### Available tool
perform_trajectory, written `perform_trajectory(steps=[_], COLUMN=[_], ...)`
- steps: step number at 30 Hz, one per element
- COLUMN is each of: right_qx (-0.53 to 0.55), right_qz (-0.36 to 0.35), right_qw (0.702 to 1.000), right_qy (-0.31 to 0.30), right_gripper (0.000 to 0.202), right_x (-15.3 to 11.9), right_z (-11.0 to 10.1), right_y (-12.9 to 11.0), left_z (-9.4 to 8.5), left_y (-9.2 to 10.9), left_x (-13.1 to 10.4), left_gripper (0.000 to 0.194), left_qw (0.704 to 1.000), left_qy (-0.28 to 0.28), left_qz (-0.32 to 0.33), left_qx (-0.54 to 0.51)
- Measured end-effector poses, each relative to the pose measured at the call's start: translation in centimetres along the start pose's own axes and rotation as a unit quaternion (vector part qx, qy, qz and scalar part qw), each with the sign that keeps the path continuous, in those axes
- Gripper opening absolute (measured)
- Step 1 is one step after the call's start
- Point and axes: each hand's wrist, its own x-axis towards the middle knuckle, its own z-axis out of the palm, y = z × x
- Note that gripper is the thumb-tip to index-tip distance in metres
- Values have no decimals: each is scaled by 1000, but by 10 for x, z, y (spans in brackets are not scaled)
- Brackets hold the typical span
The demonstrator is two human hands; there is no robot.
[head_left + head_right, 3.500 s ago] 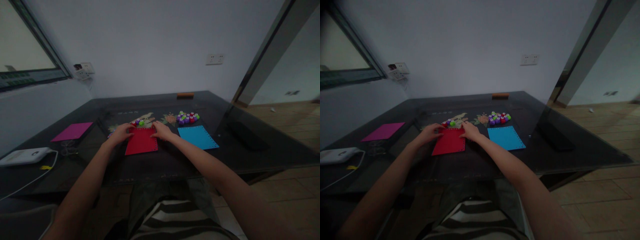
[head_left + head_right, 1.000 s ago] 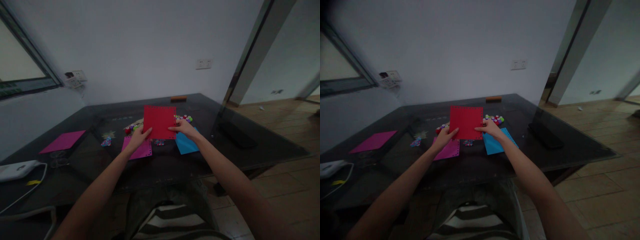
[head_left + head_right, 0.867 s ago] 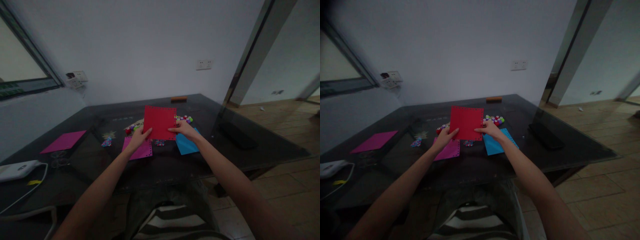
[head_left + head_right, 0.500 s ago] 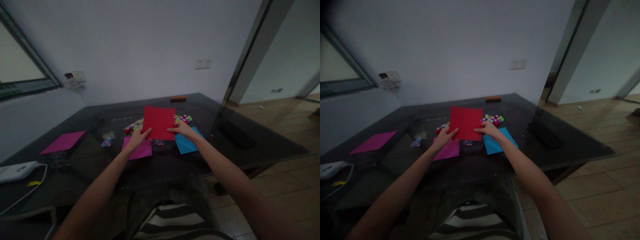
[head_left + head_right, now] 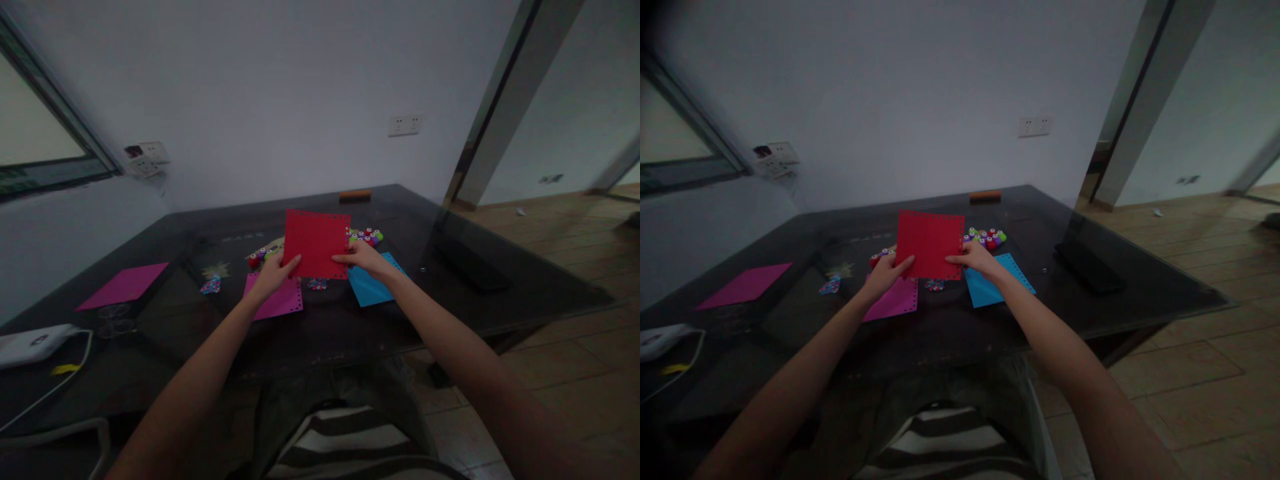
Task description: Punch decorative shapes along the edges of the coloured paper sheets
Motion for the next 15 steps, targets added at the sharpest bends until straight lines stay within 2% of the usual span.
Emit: perform_trajectory(steps=[12, 15], right_qx=[-28, -29], right_qz=[-15, -18], right_qw=[999, 998], right_qy=[27, 47], right_gripper=[25, 25], right_x=[6, 7], right_z=[0, -1], right_y=[10, 10], left_z=[-8, -17], left_y=[-10, -12], left_x=[7, 11], left_gripper=[42, 41], left_qw=[997, 996], left_qy=[-22, -2], left_qz=[46, 65], left_qx=[49, 52])
